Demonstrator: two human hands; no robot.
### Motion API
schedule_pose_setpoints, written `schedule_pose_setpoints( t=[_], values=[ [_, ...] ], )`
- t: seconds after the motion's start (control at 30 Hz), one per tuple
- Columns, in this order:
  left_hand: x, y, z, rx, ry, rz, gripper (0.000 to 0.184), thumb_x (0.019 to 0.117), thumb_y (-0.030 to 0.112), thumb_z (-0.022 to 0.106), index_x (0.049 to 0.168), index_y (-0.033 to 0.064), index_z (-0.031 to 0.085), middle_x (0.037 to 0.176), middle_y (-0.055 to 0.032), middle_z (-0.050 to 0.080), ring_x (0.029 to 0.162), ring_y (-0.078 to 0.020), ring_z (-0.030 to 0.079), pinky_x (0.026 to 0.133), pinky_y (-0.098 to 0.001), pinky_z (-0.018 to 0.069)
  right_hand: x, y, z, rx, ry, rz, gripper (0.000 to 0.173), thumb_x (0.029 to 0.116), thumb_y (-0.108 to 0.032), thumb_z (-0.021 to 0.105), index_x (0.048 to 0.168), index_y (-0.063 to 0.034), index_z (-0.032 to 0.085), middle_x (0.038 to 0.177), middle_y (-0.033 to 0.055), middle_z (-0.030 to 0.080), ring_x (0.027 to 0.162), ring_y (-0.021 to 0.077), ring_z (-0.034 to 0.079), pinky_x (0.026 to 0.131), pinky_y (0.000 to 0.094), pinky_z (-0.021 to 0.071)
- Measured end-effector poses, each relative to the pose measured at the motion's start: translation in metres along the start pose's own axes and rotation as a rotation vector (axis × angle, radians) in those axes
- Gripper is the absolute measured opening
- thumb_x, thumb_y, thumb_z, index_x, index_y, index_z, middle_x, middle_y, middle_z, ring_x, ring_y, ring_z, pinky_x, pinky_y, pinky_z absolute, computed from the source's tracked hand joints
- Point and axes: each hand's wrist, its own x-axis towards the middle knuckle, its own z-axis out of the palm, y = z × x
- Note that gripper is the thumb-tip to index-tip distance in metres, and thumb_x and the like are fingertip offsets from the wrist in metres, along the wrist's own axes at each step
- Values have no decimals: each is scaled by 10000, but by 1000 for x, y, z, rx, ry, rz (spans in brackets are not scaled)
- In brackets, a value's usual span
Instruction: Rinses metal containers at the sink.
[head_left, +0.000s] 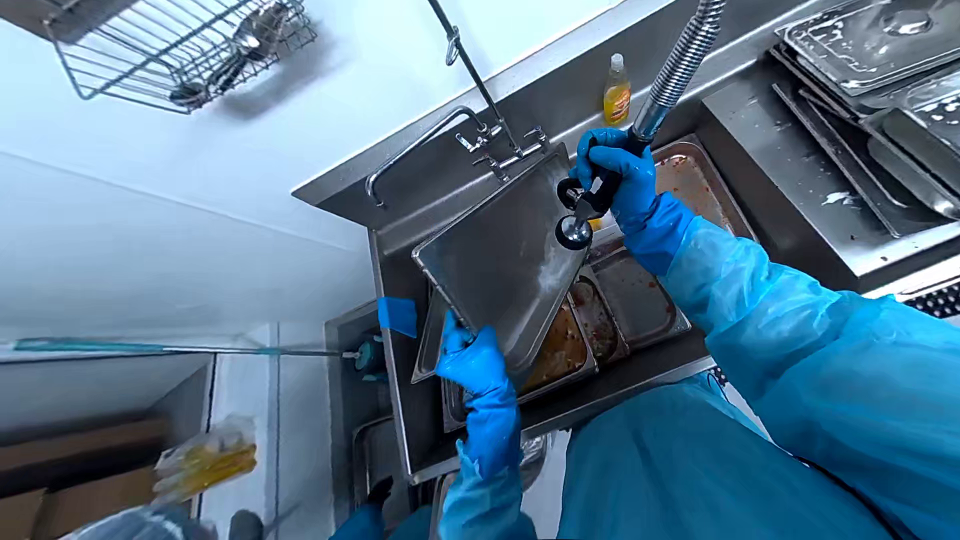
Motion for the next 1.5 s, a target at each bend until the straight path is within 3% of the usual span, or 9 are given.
schedule_pose_setpoints(
  t=[0.2, 0.6, 0.8, 1.0, 1.1, 1.17, 1.3, 1.43, 1.5],
  values=[
    [-8, -20, 42, -40, 4, -115, 268, 635, -27, 737, 577, 44, 486, 1126, -146, 751, 1072, -187, 713, 862, -384, 579, -27, 9, 47, 35, 27, 53, 200, 934, -127, 496, 894, -4, 647, 653, 53, 599, 606, 182, 608, 661, 395, 565],
    [-20, -15, 54, -148, -63, -388, 263, 628, -97, 737, 588, 53, 526, 971, -69, 762, 781, -119, 679, 641, -335, 544, -39, 15, 67, 75, 22, 3, 210, 944, -129, 449, 870, -36, 623, 645, 43, 584, 604, 188, 596, 686, 429, 566],
    [-16, -10, 41, -112, -100, -301, 286, 657, -40, 733, 569, 53, 478, 1169, -63, 749, 954, -158, 716, 712, -401, 579, -52, 22, 32, -56, -69, 196, 155, 924, -112, 530, 928, -12, 649, 672, 47, 592, 603, 173, 593, 653, 394, 561],
    [0, 1, -1, -115, -22, -242, 356, 610, -121, 746, 565, 72, 451, 1006, -83, 757, 799, -126, 693, 637, -332, 561, -29, 23, -40, -403, -56, 101, 148, 879, -79, 651, 1000, -3, 689, 777, 48, 682, 619, 140, 624, 577, 318, 548],
    [13, 22, -20, -45, 13, -255, 424, 587, -142, 728, 570, 120, 395, 641, -3, 575, 568, -98, 537, 502, -296, 430, -4, 20, -72, -600, -33, 98, 270, 884, -151, 711, 1109, -2, 697, 916, 83, 730, 749, 170, 689, 697, 369, 600],
    [20, 43, -29, 22, -5, -328, 410, 605, -133, 735, 588, 121, 414, 573, 8, 504, 540, -112, 511, 493, -316, 415, 5, 9, -89, -843, 6, 105, 456, 894, -244, 744, 1302, -64, 653, 1156, 78, 730, 1021, 159, 709, 910, 378, 595],
    [29, 62, -30, 62, -40, -583, 359, 626, -121, 755, 665, 81, 461, 708, -112, 559, 688, -259, 550, 575, -459, 450, -65, -18, -83, -1300, -25, -65, 773, 877, -378, 733, 1519, -63, 439, 1511, 169, 510, 1393, 318, 487, 1131, 528, 427],
    [20, 41, -29, 28, -164, -909, 374, 679, -16, 762, 1029, -26, 633, 1069, -257, 643, 961, -401, 615, 713, -620, 517, -201, 12, -36, -1253, -686, -183, 653, 879, -586, 714, 1373, -167, 633, 1458, 85, 590, 1421, 285, 485, 1209, 546, 358],
    [10, 38, -26, -153, -220, -1044, 413, 688, 4, 724, 1085, -33, 615, 1073, -253, 655, 934, -386, 640, 694, -593, 545, -226, 36, -23, -1217, -643, -288, 549, 942, -587, 638, 1304, -175, 674, 1361, 63, 658, 1357, 268, 553, 1202, 546, 369]
  ],
)
